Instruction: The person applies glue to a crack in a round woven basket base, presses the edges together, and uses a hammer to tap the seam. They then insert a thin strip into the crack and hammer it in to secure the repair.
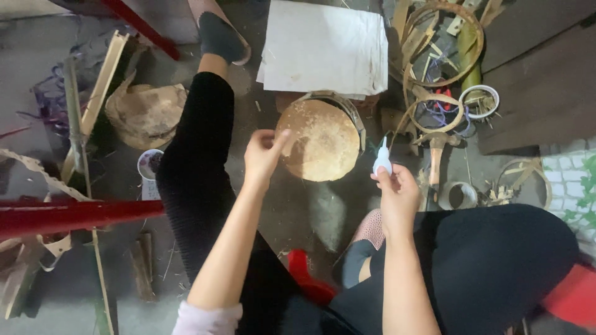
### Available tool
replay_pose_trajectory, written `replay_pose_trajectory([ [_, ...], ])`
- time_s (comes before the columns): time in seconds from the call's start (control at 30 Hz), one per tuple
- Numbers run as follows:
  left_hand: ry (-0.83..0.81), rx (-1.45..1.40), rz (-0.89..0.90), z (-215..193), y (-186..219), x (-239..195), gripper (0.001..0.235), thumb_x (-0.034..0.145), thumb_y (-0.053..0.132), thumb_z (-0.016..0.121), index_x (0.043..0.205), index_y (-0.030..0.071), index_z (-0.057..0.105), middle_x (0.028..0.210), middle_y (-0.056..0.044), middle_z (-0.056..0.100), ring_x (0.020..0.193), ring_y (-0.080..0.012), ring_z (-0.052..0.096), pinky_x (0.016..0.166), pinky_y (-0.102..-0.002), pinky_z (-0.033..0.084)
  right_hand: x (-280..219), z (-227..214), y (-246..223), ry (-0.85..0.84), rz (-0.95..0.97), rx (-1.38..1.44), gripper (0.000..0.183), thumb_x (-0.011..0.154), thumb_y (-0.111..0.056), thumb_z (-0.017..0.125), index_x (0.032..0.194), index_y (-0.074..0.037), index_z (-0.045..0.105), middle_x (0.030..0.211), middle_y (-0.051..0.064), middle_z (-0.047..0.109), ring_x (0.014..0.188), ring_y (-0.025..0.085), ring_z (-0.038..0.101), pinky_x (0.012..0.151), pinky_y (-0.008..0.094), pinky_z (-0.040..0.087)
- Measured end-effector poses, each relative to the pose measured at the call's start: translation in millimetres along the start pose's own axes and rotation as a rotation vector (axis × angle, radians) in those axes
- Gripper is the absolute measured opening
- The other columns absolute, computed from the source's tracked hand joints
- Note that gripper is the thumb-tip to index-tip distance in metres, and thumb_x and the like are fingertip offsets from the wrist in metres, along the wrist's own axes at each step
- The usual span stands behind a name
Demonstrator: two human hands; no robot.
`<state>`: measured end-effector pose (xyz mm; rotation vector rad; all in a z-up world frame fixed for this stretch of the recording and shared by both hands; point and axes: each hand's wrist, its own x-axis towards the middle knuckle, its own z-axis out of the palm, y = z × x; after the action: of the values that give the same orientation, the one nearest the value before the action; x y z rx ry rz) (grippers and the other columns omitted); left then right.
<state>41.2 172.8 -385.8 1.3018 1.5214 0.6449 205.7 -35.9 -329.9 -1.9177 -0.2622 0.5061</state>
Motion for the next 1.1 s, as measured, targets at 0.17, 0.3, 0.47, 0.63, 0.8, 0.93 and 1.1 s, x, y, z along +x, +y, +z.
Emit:
replay_pose_trajectory([
  [0.17, -0.37, 0.175, 0.29, -18.7, 41.7, 6.6, 0.034, 0.074, 0.025, 0.094, 0.092, 0.01, 0.069, 0.087, -0.014, 0.075, 0.083, -0.0325, 0.077, 0.065, -0.042, 0.062, -2.8, -2.8, -11.1, -0.003, 0.041, -0.037, 0.025, 0.103, -0.016, 0.068, 0.123, -0.001, 0.068, 0.113, 0.019, 0.071, 0.106, 0.029, 0.072, 0.097, 0.042, 0.054],
  [0.3, -0.421, 0.27, 0.408, -49.0, 88.3, -51.0, 0.03, 0.078, 0.015, 0.086, 0.1, 0.007, 0.066, 0.087, -0.021, 0.076, 0.088, -0.0448, 0.076, 0.07, -0.053, 0.061, -4.8, -5.7, -10.9, 0.002, -0.01, 0.04, 0.023, 0.102, -0.012, 0.068, 0.121, 0.001, 0.068, 0.107, 0.018, 0.072, 0.097, 0.026, 0.074, 0.091, 0.034, 0.056],
  [0.47, -0.216, 0.115, 0.432, -67.8, 79.8, -83.1, 0.027, 0.082, 0.011, 0.085, 0.093, 0.004, 0.062, 0.082, -0.022, 0.075, 0.086, -0.0455, 0.076, 0.066, -0.054, 0.063, -15.3, -6.0, -34.0, -0.063, -0.089, -0.017, 0.021, 0.102, -0.01, 0.069, 0.119, 0.002, 0.07, 0.097, 0.018, 0.073, 0.092, 0.025, 0.073, 0.091, 0.04, 0.057],
  [0.63, -0.101, 0.064, 0.499, -80.2, 78.4, -107.0, 0.025, 0.082, 0.009, 0.086, 0.087, 0.009, 0.062, 0.072, -0.016, 0.074, 0.076, -0.0389, 0.078, 0.059, -0.046, 0.062, -30.3, -15.8, -66.3, -0.099, -0.217, -0.126, 0.019, 0.1, -0.007, 0.071, 0.117, 0.001, 0.073, 0.097, 0.021, 0.074, 0.093, 0.031, 0.075, 0.087, 0.044, 0.058],
  [0.8, 0.005, 0.079, 0.615, -84.9, 89.8, -126.1, 0.026, 0.08, 0.008, 0.088, 0.086, 0.013, 0.063, 0.065, -0.011, 0.073, 0.064, -0.0329, 0.077, 0.052, -0.037, 0.06, -35.9, -32.6, -88.0, -0.101, -0.349, -0.157, 0.019, 0.099, -0.005, 0.072, 0.116, 0.002, 0.074, 0.101, 0.025, 0.074, 0.099, 0.036, 0.074, 0.088, 0.046, 0.058],
  [0.93, -0.013, 0.032, 0.574, -84.6, 102.1, -124.7, 0.038, 0.086, 0.009, 0.083, 0.112, 0.012, 0.056, 0.086, -0.021, 0.075, 0.086, -0.046, 0.074, 0.068, -0.059, 0.058, -26.6, -43.2, -85.0, -0.117, -0.409, -0.192, 0.018, 0.098, -0.005, 0.074, 0.115, 0.001, 0.075, 0.101, 0.022, 0.074, 0.1, 0.036, 0.074, 0.087, 0.046, 0.059],
  [1.1, -0.215, 0.15, 0.467, -75.1, 105.0, -72.9, 0.043, 0.087, 0.007, 0.078, 0.123, 0.017, 0.058, 0.11, -0.022, 0.075, 0.109, -0.0536, 0.066, 0.09, -0.072, 0.05, -7.4, -46.7, -54.9, -0.114, -0.202, -0.055, 0.017, 0.103, -0.011, 0.071, 0.119, -0.004, 0.072, 0.099, 0.013, 0.071, 0.091, 0.022, 0.072, 0.089, 0.038, 0.057],
])
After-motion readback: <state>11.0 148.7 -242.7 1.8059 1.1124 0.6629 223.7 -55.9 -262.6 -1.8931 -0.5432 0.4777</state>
